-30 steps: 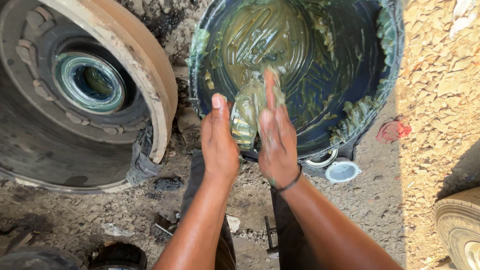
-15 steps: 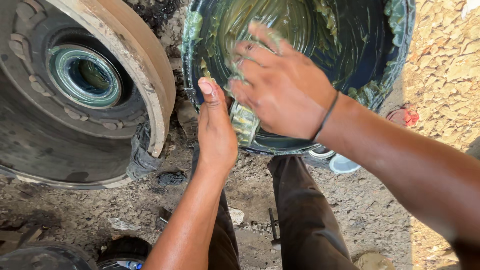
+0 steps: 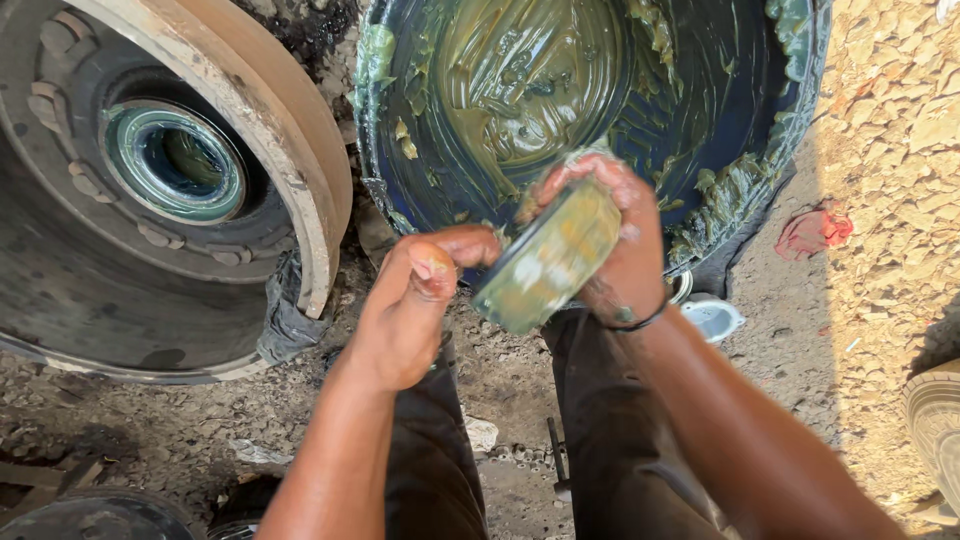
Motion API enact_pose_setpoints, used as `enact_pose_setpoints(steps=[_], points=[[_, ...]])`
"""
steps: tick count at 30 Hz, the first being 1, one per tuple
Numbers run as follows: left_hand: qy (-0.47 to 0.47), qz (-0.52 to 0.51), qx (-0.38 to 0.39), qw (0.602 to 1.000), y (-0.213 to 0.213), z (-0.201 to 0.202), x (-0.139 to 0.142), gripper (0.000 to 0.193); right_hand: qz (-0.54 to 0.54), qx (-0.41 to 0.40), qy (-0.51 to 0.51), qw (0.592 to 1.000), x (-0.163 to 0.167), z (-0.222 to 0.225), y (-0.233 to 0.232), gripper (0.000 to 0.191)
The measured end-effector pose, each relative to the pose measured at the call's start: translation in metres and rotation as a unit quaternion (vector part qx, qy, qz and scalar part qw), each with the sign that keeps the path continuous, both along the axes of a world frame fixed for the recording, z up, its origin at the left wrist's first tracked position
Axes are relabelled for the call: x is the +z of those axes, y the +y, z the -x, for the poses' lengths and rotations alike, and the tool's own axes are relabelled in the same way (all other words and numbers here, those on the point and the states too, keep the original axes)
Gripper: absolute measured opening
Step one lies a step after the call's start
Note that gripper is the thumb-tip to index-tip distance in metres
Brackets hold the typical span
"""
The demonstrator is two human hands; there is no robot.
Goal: The person scoops grease from a bucket and applies it to a wheel bearing by hand and with a brush, then places the greased bearing into a wheel hub. The person repeats the greasing process on a second bearing and places it into the hub as well.
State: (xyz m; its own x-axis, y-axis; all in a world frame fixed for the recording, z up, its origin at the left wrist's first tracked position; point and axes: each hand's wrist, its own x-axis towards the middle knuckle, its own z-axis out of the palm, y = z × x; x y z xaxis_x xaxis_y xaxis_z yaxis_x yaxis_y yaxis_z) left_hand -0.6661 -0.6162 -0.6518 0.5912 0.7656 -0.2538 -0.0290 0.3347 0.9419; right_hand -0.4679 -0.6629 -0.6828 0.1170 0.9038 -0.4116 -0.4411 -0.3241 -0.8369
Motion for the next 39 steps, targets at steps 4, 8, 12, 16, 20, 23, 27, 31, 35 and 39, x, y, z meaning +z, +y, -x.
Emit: enact_pose_setpoints(steps=[4, 8, 12, 16, 20, 23, 27, 31, 35, 39], points=[[0.057, 0.161, -0.003, 0.985, -0.007, -0.011, 0.001, 0.066, -0.207, 0.246, -0.417, 0.85, 0.011, -0.04, 0.008, 0.02], [0.018, 0.332, 0.057, 0.941, -0.016, -0.025, 0.0, 0.079, -0.165, 0.215, -0.357, 0.894, 0.007, -0.022, 0.005, 0.028], [-0.047, 0.295, 0.104, 0.949, -0.017, -0.017, -0.002, 0.074, 0.209, -0.116, 0.296, 0.925, 0.017, 0.023, -0.006, 0.037], [-0.027, 0.224, 0.146, 0.963, -0.02, -0.011, -0.013, 0.076, 0.105, -0.098, 0.324, 0.935, 0.02, 0.028, -0.018, 0.056], [0.048, 0.163, 0.16, 0.972, -0.026, -0.017, -0.028, 0.075, -0.056, -0.057, 0.062, 0.995, 0.008, -0.014, -0.015, 0.068], [0.049, 0.196, 0.149, 0.968, -0.031, -0.029, -0.029, 0.072, -0.141, 0.028, -0.155, 0.977, -0.003, -0.025, 0.002, 0.077], [0.041, 0.246, 0.165, 0.954, -0.02, -0.041, -0.023, 0.075, -0.146, 0.162, -0.437, 0.873, 0.0, 0.001, 0.015, 0.082], [0.096, 0.242, 0.196, 0.945, 0.015, -0.036, -0.025, 0.073, -0.092, 0.162, -0.315, 0.93, 0.034, 0.036, -0.018, 0.086], [0.077, 0.27, 0.196, 0.94, 0.028, -0.035, -0.026, 0.064, -0.092, 0.191, -0.438, 0.874, 0.041, 0.018, -0.026, 0.081], [0.046, 0.241, 0.168, 0.955, 0.02, -0.038, -0.029, 0.058, -0.199, 0.322, -0.642, 0.667, 0.025, -0.025, 0.015, 0.077]])
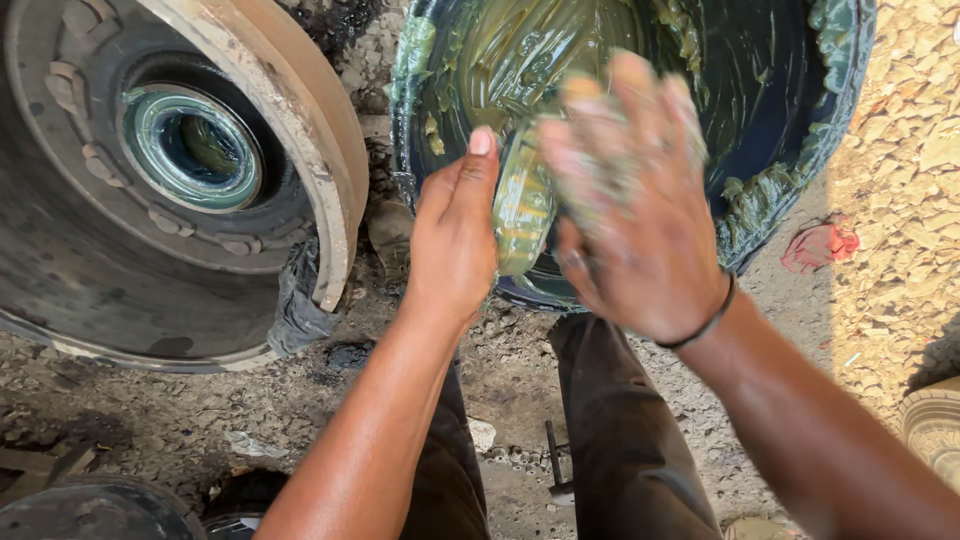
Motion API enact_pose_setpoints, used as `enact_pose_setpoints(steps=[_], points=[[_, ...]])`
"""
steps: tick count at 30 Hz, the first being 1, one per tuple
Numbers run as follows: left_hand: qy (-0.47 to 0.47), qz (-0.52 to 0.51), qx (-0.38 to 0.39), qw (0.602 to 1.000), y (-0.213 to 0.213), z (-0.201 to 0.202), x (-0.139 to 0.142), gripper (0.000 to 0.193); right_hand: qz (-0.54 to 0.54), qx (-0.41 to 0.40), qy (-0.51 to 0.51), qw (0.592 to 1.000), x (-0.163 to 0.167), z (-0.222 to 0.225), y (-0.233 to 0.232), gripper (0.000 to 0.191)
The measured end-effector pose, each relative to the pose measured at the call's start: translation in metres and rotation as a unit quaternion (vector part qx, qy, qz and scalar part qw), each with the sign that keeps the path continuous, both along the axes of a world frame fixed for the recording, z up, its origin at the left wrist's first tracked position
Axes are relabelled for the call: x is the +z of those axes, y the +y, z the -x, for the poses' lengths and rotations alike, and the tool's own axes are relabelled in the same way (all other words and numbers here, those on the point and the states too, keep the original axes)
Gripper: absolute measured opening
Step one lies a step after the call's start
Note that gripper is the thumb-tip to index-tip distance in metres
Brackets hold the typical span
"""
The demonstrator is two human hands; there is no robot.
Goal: The person scoops grease from a bucket and applies it to a wheel bearing by hand and with a brush, then places the greased bearing into a wheel hub. The person repeats the greasing process on a second bearing and places it into the hub as well.
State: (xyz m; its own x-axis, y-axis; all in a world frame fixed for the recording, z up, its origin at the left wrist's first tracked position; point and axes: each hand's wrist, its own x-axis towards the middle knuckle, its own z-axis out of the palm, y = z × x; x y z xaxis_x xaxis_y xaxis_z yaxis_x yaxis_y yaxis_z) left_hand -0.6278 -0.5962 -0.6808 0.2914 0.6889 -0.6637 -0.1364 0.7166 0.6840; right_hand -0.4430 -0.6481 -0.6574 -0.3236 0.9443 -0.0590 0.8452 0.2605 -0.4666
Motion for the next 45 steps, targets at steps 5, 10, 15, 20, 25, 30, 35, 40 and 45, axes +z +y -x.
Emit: enact_pose_setpoints(steps=[5, 10, 15, 20, 25, 30, 35, 40, 45], points=[[0.012, 0.11, 0.082, 0.99, -0.022, 0.003, 0.002, 0.032, 0.057, 0.063, 0.104, 0.991, -0.01, -0.003, 0.043, 0.042], [0.1, -0.149, -0.003, 0.984, -0.034, 0.009, 0.012, 0.038, 0.257, -0.525, 0.712, 0.389, -0.021, 0.05, 0.002, 0.014], [0.031, -0.013, -0.179, 0.983, -0.023, 0.035, 0.025, 0.043, 0.211, -0.479, 0.754, 0.398, -0.022, 0.048, -0.018, 0.011], [0.042, -0.369, -0.156, 0.915, -0.023, 0.035, 0.024, 0.03, 0.051, -0.147, 0.342, 0.927, -0.004, 0.01, 0.001, 0.032], [-0.011, -0.048, -0.067, 0.997, -0.03, 0.017, 0.025, 0.032, 0.044, -0.135, 0.31, 0.94, -0.012, 0.018, 0.003, 0.037], [-0.104, -0.004, -0.017, 0.994, -0.027, 0.021, 0.017, 0.038, 0.313, -0.486, 0.797, 0.174, -0.015, 0.073, -0.03, 0.026], [-0.041, -0.048, 0.018, 0.998, -0.038, 0.027, -0.001, 0.037, 0.257, -0.471, 0.756, 0.375, -0.013, 0.063, -0.046, 0.039], [0.16, -0.159, -0.008, 0.974, -0.058, 0.017, -0.02, 0.03, 0.095, -0.294, 0.642, 0.702, -0.01, 0.016, -0.014, 0.085], [0.23, -0.284, -0.001, 0.931, -0.06, 0.004, -0.021, 0.031, 0.135, -0.144, 0.216, 0.956, -0.012, 0.035, 0.018, 0.097]])
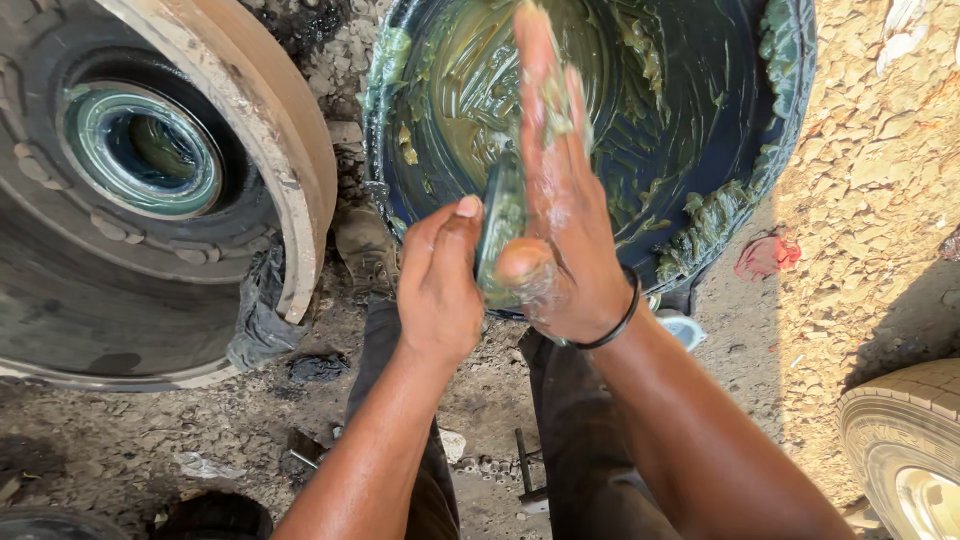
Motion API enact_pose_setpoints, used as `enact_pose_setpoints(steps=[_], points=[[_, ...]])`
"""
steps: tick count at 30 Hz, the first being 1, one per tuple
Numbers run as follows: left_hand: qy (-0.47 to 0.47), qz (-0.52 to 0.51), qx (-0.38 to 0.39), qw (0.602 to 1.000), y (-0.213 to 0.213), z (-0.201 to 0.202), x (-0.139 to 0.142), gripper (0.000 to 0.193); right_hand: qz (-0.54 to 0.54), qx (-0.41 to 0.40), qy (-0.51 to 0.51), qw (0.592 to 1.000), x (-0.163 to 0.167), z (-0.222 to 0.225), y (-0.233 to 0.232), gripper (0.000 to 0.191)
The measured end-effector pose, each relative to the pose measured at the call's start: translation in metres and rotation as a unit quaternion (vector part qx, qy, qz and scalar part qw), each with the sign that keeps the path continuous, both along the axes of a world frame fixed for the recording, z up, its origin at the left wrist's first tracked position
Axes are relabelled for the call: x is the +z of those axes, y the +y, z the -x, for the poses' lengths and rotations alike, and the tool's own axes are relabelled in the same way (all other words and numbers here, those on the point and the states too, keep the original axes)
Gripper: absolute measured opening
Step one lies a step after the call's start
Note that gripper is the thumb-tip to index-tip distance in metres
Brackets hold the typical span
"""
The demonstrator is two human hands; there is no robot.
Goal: The person scoops grease from a bucket and applies it to a wheel bearing by hand and with a brush, then places the greased bearing into a wheel hub. The person repeats the greasing process on a second bearing and places it into the hub as well.
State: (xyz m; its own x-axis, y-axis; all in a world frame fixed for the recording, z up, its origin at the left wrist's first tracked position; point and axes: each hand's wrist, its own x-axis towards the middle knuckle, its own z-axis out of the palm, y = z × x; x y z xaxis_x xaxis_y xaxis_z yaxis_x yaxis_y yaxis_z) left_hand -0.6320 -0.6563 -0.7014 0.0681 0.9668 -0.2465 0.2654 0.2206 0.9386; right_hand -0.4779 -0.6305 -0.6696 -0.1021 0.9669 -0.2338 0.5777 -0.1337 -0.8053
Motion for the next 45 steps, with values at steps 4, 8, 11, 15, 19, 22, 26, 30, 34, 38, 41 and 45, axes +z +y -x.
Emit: enact_pose_setpoints(steps=[4, 8, 11, 15, 19, 22, 26, 30, 34, 38, 41, 45], points=[[-0.141, 0.243, 0.123, 0.952, 0.026, 0.013, 0.002, 0.04, -0.017, 0.015, 0.091, 0.996, 0.029, 0.023, -0.037, 0.095], [-0.295, 0.328, 0.167, 0.882, 0.037, 0.03, 0.004, 0.038, -0.034, 0.064, -0.015, 0.997, 0.033, 0.01, -0.053, 0.081], [-0.232, 0.281, 0.156, 0.918, 0.033, 0.027, 0.007, 0.035, -0.092, 0.138, -0.109, 0.98, 0.025, -0.016, -0.03, 0.077], [-0.257, 0.311, 0.134, 0.905, 0.033, 0.019, 0.017, 0.033, -0.147, 0.267, -0.149, 0.941, -0.002, -0.024, 0.024, 0.057], [-0.306, 0.421, 0.107, 0.847, 0.038, 0.028, 0.036, 0.039, 0.066, 0.128, 0.055, 0.988, -0.022, -0.011, 0.029, 0.039], [-0.313, 0.419, 0.088, 0.848, 0.039, 0.03, 0.04, 0.041, 0.247, -0.358, 0.499, 0.749, -0.028, 0.027, -0.02, 0.034], [-0.302, 0.299, -0.079, 0.902, 0.034, 0.037, 0.043, 0.052, 0.271, -0.432, 0.551, 0.661, -0.031, 0.036, -0.05, 0.019], [-0.243, 0.228, -0.134, 0.933, 0.028, 0.045, 0.052, 0.056, 0.145, -0.282, 0.452, 0.834, -0.013, 0.007, -0.038, 0.023], [-0.109, 0.111, -0.116, 0.981, 0.023, 0.03, 0.053, 0.057, -0.049, -0.03, 0.169, 0.984, -0.004, -0.023, -0.015, 0.045], [-0.426, 0.38, -0.03, 0.821, 0.031, 0.025, 0.053, 0.06, -0.069, -0.039, 0.236, 0.968, -0.007, -0.006, -0.014, 0.058], [-0.452, 0.364, -0.01, 0.814, 0.034, 0.023, 0.052, 0.06, 0.292, -0.391, 0.569, 0.661, 0.002, 0.024, -0.034, 0.05], [-0.414, 0.351, 0.008, 0.84, 0.027, 0.021, 0.038, 0.06, 0.28, -0.358, 0.634, 0.626, 0.005, 0.023, -0.048, 0.062]])
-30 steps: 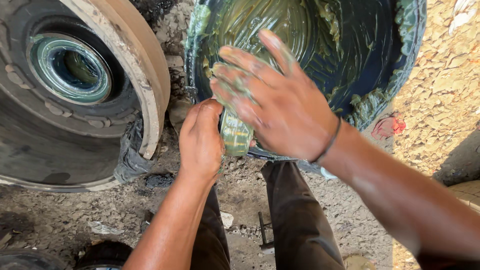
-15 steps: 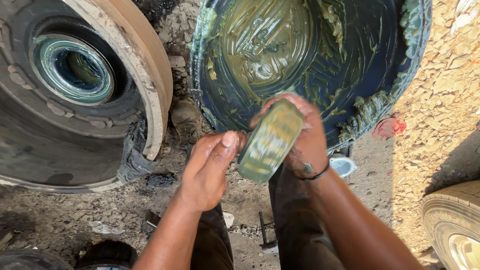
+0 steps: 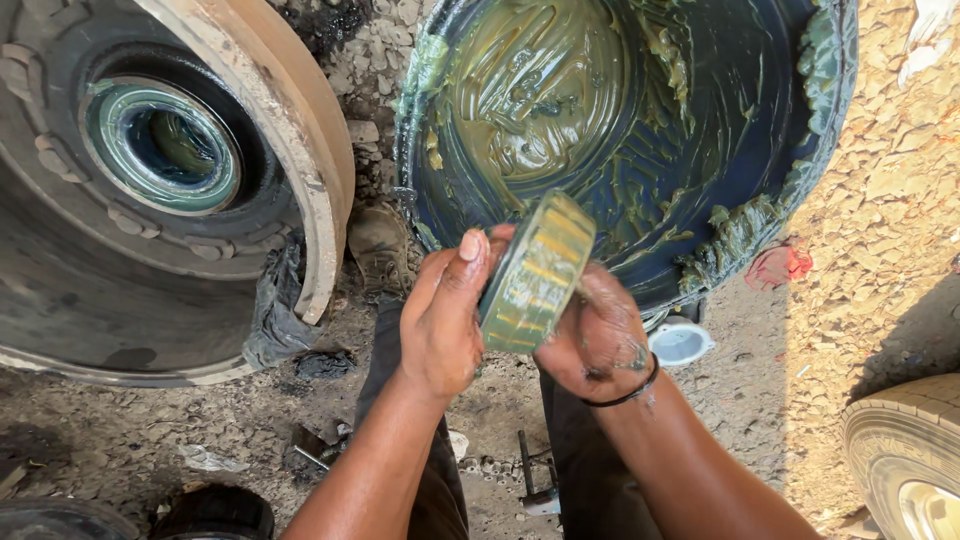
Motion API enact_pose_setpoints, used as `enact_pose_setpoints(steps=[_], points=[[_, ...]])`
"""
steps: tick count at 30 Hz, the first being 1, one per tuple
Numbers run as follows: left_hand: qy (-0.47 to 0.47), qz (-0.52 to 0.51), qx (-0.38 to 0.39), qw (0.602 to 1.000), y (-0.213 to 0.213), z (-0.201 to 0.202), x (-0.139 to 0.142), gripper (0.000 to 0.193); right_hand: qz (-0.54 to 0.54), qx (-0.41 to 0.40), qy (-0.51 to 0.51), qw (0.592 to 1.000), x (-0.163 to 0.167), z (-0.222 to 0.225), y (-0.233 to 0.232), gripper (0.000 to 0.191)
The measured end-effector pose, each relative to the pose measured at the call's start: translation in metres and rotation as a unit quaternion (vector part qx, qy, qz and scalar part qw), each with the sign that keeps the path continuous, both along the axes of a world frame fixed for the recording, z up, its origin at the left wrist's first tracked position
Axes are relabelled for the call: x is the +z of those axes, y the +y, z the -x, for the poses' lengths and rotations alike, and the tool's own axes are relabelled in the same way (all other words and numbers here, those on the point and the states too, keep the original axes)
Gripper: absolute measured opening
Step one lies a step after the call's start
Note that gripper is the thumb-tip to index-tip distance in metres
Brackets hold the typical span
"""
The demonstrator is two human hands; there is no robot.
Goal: The person scoops grease from a bucket and applies it to a wheel bearing by hand and with a brush, then places the greased bearing into a wheel hub. The person repeats the greasing process on a second bearing and places it into the hub as well.
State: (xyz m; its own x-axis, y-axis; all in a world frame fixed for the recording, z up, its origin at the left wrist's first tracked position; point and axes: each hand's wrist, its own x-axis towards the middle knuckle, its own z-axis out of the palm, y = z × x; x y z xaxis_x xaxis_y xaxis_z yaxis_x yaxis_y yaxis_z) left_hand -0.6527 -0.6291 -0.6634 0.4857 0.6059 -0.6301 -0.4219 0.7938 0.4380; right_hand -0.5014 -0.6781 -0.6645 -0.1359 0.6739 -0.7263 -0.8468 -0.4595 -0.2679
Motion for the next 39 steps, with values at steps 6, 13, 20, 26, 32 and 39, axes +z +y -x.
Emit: enact_pose_setpoints(steps=[6, 13, 20, 26, 32, 39], points=[[0.076, 0.019, 0.059, 0.995, -0.02, -0.016, -0.033, 0.051, -0.229, 0.062, -0.431, 0.871, -0.009, -0.043, 0.024, 0.079], [0.24, -0.007, 0.033, 0.97, 0.006, -0.024, -0.028, 0.053, -0.293, 0.317, -0.631, 0.644, 0.006, -0.007, 0.021, 0.091], [0.143, 0.009, 0.049, 0.989, 0.039, -0.009, -0.013, 0.048, -0.317, 0.315, -0.688, 0.572, 0.017, -0.034, 0.01, 0.069], [0.134, 0.084, 0.035, 0.987, 0.021, -0.014, -0.006, 0.04, -0.417, 0.42, -0.672, 0.445, -0.011, -0.061, 0.07, 0.057], [0.132, 0.104, 0.039, 0.985, 0.005, -0.018, 0.002, 0.038, 0.099, -0.045, -0.061, 0.992, -0.016, 0.0, 0.007, 0.022], [0.147, -0.007, -0.132, 0.98, -0.005, -0.004, 0.02, 0.051, 0.156, -0.126, 0.049, 0.978, 0.008, -0.001, -0.062, 0.029]])
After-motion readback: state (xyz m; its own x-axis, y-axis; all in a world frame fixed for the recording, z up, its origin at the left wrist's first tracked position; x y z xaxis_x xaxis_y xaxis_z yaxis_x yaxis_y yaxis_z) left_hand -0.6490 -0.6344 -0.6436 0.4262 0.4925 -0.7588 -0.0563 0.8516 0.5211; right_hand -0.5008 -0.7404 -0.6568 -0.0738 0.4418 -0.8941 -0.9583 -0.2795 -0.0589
